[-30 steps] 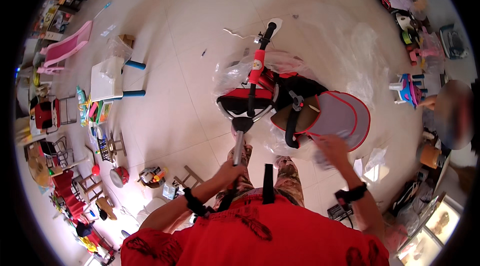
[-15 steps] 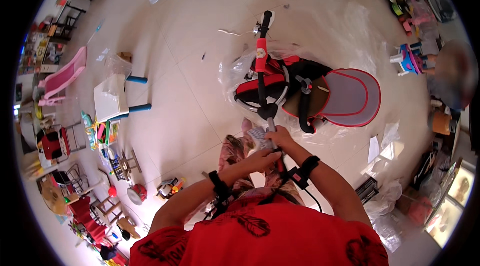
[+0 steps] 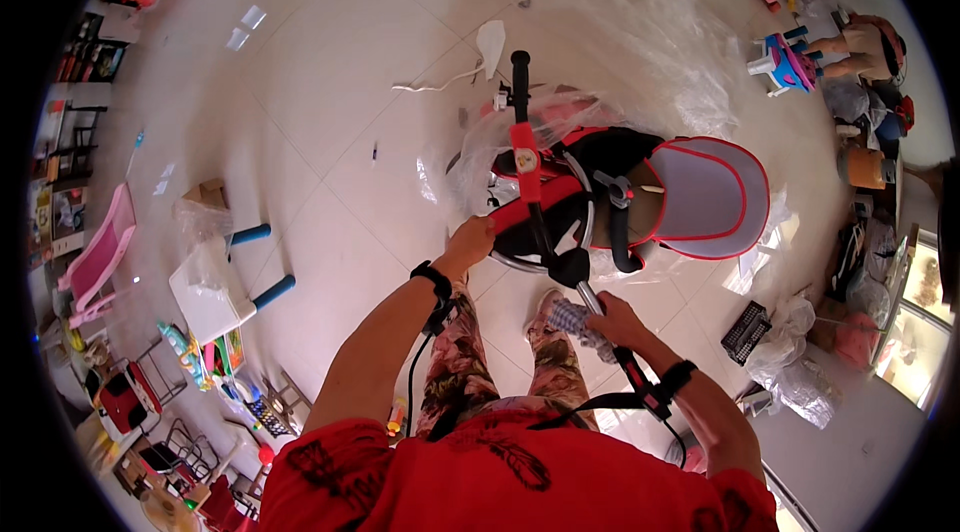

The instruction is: The person removes a large plastic bag from a red child's tricycle, unfolds the handlebars and frame, and wipes the parts with a cloth.

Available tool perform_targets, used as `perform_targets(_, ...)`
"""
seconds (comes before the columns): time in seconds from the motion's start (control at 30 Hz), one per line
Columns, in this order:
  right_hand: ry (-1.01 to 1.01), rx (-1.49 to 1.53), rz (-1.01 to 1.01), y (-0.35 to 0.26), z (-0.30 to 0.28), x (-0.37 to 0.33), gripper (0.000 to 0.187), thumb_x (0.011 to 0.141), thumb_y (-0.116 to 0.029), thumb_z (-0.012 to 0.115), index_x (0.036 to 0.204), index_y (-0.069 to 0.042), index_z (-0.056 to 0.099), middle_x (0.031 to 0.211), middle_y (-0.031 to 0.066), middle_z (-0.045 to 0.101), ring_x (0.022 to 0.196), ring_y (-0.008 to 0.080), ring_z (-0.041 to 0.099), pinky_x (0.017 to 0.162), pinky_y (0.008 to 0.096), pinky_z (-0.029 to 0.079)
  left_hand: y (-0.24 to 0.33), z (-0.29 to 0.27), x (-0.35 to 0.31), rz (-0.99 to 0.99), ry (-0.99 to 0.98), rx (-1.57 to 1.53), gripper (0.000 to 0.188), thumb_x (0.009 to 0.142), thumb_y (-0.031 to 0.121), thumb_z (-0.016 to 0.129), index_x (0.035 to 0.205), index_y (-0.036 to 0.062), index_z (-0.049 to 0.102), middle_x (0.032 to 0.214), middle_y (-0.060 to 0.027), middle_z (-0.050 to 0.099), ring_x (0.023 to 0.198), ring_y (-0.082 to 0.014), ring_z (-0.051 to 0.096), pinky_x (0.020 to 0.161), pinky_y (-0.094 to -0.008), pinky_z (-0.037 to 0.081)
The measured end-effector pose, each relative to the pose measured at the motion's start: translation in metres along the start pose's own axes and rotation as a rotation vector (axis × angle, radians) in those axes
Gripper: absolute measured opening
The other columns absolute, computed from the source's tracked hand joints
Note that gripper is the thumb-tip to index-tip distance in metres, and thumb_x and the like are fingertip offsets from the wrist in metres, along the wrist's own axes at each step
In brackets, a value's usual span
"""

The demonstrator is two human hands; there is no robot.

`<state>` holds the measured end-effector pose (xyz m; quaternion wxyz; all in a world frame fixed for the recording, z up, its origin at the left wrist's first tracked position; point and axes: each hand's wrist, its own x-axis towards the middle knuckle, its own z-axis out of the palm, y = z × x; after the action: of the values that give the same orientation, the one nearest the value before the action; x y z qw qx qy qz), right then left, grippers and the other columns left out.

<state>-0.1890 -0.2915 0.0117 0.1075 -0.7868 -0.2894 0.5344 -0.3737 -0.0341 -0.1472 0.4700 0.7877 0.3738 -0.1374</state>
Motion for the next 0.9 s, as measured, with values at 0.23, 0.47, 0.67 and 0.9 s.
perform_targets(0.23,-0.014,0.075,0.134,-0.026,0.012,-0.007,0.045,0.072,-0.026,0.065,0.105,0.001,0.054,0.085,0.0217,0.065,0.079,0.0358,0.065,0.072,0.0408,0.050,-0.057,-0.015,0.089,-0.035,-0.080,0.200,0.064,0.085,0.024,0.055,0.142,0.0118,0.030,0.144,-0.0200,0.030,0.130,-0.0435,0.033,0.097,-0.0518,0.042)
perform_targets(0.47,-0.048,0.161,0.233,-0.022,0.012,-0.006,0.046,0.073,-0.024,0.064,0.110,0.001,0.054,0.090,0.0215,0.066,0.082,0.0354,0.065,0.075,0.0395,0.050,-0.081,-0.159,0.132,-0.508,0.303,0.465,0.090,0.085,0.038,0.060,0.150,0.0239,0.000,0.155,-0.0129,0.002,0.137,-0.0443,0.015,0.088,-0.0700,0.040)
perform_targets(0.67,-0.039,0.079,0.166,-0.025,-0.009,-0.014,0.047,0.072,-0.024,0.064,0.111,0.000,0.054,0.093,0.0214,0.064,0.085,0.0361,0.063,0.077,0.0408,0.050,-0.117,-0.156,0.131,-0.403,0.309,0.352,0.076,0.085,0.037,0.062,0.146,0.0137,0.023,0.150,-0.0155,0.023,0.137,-0.0350,0.024,0.095,-0.0589,0.041)
perform_targets(0.9,-0.026,-0.052,0.009,-0.005,-0.033,-0.015,0.043,0.070,-0.028,0.063,0.103,-0.001,0.055,0.086,0.0200,0.061,0.081,0.0384,0.060,0.073,0.0433,0.049,-0.050,-0.097,0.116,-0.063,-0.165,0.507,0.073,0.079,0.046,0.065,0.139,0.0129,0.038,0.147,-0.0132,0.032,0.137,-0.0333,0.026,0.103,-0.0625,0.027)
